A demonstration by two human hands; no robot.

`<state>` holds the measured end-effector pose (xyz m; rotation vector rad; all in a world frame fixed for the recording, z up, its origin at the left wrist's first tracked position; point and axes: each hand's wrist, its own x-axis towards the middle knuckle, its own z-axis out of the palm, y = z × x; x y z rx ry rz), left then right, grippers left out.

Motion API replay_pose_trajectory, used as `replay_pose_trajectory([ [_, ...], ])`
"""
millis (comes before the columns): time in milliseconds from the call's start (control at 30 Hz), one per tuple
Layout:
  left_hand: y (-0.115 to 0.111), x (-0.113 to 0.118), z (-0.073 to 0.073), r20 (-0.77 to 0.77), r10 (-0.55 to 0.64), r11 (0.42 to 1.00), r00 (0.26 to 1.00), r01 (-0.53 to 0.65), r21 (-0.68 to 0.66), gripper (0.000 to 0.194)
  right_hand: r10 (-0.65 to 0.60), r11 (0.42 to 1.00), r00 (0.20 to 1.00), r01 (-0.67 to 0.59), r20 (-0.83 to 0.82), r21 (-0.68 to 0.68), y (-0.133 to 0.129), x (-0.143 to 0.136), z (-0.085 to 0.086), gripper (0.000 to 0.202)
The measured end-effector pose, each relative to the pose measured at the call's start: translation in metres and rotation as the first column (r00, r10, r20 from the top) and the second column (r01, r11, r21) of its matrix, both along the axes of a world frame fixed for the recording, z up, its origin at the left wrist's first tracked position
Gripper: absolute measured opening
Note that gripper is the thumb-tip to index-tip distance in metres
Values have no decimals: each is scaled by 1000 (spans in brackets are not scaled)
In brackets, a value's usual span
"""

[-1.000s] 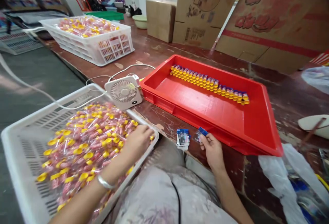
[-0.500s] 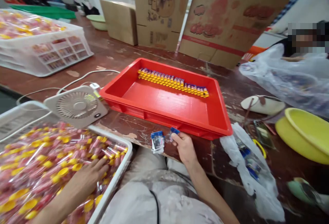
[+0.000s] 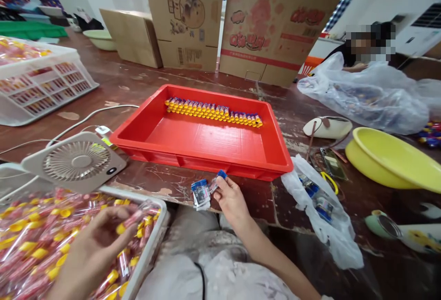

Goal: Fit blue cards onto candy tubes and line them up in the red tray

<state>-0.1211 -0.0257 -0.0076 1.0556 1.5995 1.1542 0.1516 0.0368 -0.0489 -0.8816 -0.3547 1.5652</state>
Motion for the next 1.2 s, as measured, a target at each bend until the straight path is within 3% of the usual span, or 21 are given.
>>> replay_pose_trajectory([
  [100, 2, 46, 5, 213, -43, 998, 976, 52, -40, 43, 14, 1000, 997, -14, -74, -1, -4, -6, 6, 29],
  [200, 3, 81, -7, 360, -71, 994, 930, 98, -57, 41, 15, 1000, 994, -15, -110, 0, -8, -8, 13, 29],
  [300, 3, 99, -17, 407, -103, 988, 908, 141, -64, 38, 29, 999, 991, -25, -129, 26, -12, -8, 19, 27],
  [533, 3, 110, -15, 441, -130, 983, 888, 174, -61, 34, 94, 988, 989, -79, -114, 133, -16, -11, 22, 23],
  [900, 2, 117, -10, 525, -160, 964, 836, 247, -99, 34, 42, 943, 963, -126, 266, 309, -19, -9, 10, 22],
  [1067, 0, 119, -3, 606, -167, 950, 777, 291, -110, 31, 21, 948, 950, -119, 312, 296, -20, -8, 13, 25],
  [1200, 0, 118, -2, 622, -182, 945, 761, 309, -102, 29, 92, 951, 951, -173, 296, 258, -20, -7, 17, 31],
])
